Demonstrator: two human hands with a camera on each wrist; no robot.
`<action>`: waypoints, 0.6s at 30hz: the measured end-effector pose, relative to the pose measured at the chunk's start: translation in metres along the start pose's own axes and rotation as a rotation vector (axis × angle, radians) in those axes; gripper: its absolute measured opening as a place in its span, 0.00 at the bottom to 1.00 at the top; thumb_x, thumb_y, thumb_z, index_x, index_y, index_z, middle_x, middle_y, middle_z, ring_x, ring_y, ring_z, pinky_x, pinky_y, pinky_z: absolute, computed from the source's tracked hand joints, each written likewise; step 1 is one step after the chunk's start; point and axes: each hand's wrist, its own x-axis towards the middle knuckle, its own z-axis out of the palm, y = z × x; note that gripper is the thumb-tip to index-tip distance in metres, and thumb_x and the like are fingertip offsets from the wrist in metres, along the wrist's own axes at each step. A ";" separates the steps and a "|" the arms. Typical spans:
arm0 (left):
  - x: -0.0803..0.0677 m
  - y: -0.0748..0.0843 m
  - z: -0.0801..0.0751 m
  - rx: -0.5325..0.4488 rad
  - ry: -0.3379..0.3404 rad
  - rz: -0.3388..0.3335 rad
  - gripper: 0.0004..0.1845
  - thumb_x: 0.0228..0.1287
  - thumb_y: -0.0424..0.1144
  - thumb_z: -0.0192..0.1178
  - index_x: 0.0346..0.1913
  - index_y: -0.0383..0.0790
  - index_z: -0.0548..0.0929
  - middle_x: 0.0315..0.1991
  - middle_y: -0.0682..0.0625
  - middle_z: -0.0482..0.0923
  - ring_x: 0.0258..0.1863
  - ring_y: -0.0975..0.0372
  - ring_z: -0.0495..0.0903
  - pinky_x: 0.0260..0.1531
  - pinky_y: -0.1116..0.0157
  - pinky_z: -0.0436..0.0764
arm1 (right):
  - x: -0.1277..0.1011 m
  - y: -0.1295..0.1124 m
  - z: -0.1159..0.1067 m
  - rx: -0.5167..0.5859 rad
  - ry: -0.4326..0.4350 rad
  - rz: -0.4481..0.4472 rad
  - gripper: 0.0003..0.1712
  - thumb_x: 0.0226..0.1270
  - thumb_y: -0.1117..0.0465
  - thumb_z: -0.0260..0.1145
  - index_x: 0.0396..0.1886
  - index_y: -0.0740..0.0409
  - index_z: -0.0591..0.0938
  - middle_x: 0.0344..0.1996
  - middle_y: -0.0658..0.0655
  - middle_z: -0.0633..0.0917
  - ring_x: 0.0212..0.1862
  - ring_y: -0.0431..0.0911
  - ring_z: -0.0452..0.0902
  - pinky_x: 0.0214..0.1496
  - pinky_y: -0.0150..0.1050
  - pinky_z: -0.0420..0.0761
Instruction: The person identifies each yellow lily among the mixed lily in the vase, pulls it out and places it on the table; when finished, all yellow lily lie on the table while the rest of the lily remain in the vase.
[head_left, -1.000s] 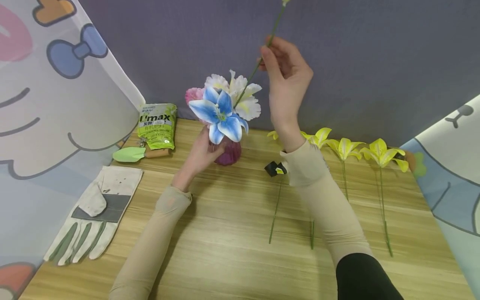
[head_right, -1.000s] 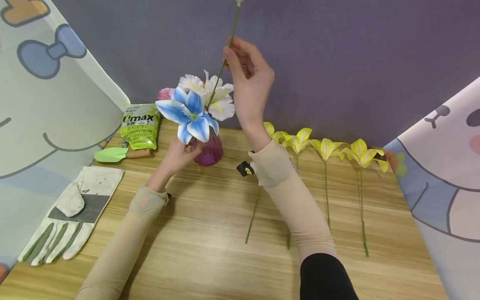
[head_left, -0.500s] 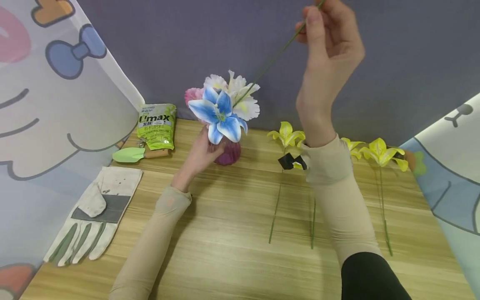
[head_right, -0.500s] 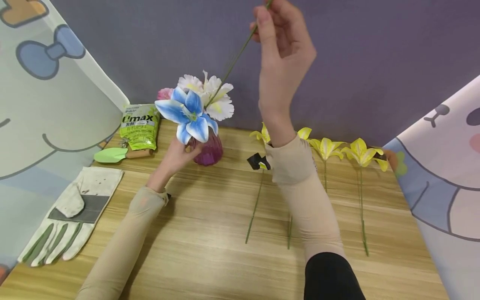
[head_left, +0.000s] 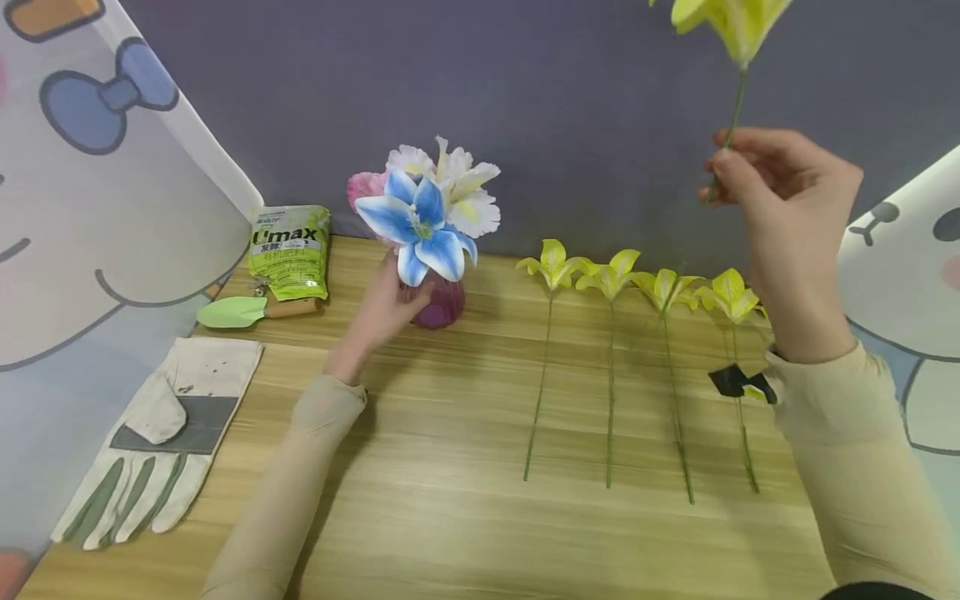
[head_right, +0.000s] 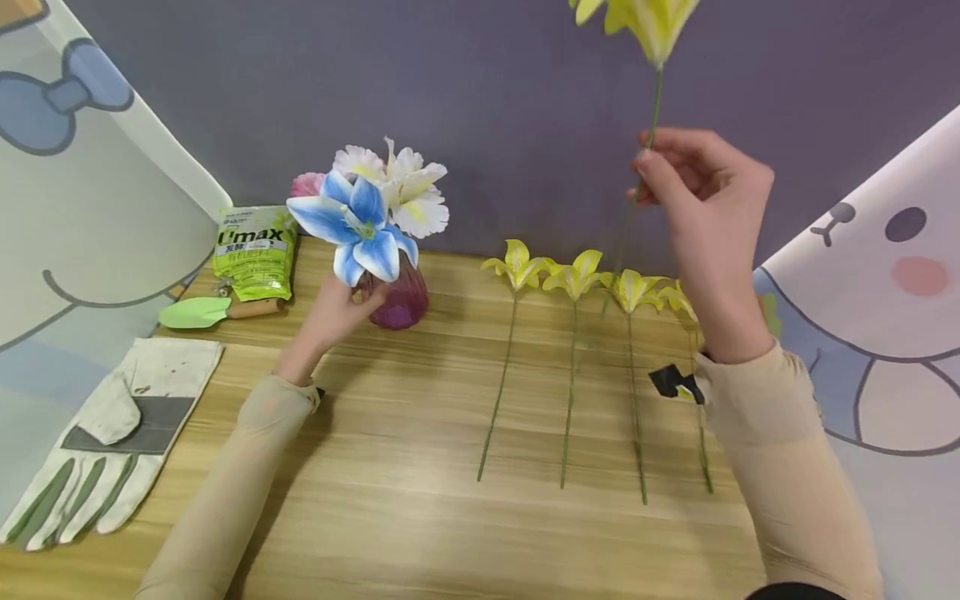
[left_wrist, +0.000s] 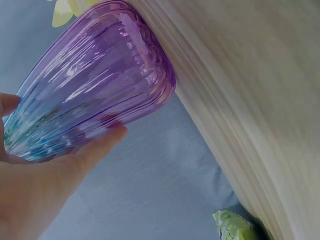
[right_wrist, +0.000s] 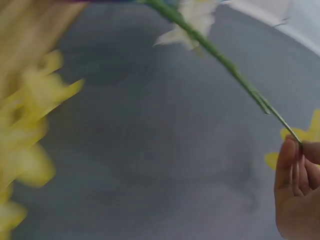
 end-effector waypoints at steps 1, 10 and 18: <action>-0.001 -0.001 -0.001 0.004 0.000 -0.003 0.36 0.67 0.26 0.68 0.74 0.24 0.64 0.58 0.31 0.75 0.50 0.45 0.78 0.51 0.47 0.80 | -0.006 0.002 -0.013 -0.040 -0.023 0.056 0.15 0.65 0.76 0.76 0.47 0.83 0.85 0.37 0.65 0.90 0.27 0.49 0.83 0.37 0.34 0.86; 0.000 0.000 -0.003 0.046 -0.001 0.021 0.37 0.68 0.27 0.68 0.75 0.23 0.63 0.53 0.32 0.75 0.45 0.45 0.77 0.46 0.48 0.80 | -0.048 0.016 -0.123 -0.613 -0.162 0.332 0.12 0.76 0.66 0.71 0.56 0.61 0.90 0.38 0.44 0.91 0.32 0.36 0.85 0.34 0.24 0.83; 0.001 -0.002 -0.005 0.046 -0.007 0.022 0.36 0.68 0.29 0.68 0.75 0.25 0.64 0.51 0.36 0.74 0.43 0.49 0.76 0.42 0.53 0.78 | -0.078 0.023 -0.208 -0.961 -0.150 0.375 0.18 0.81 0.63 0.66 0.46 0.27 0.81 0.31 0.23 0.82 0.26 0.24 0.79 0.32 0.17 0.76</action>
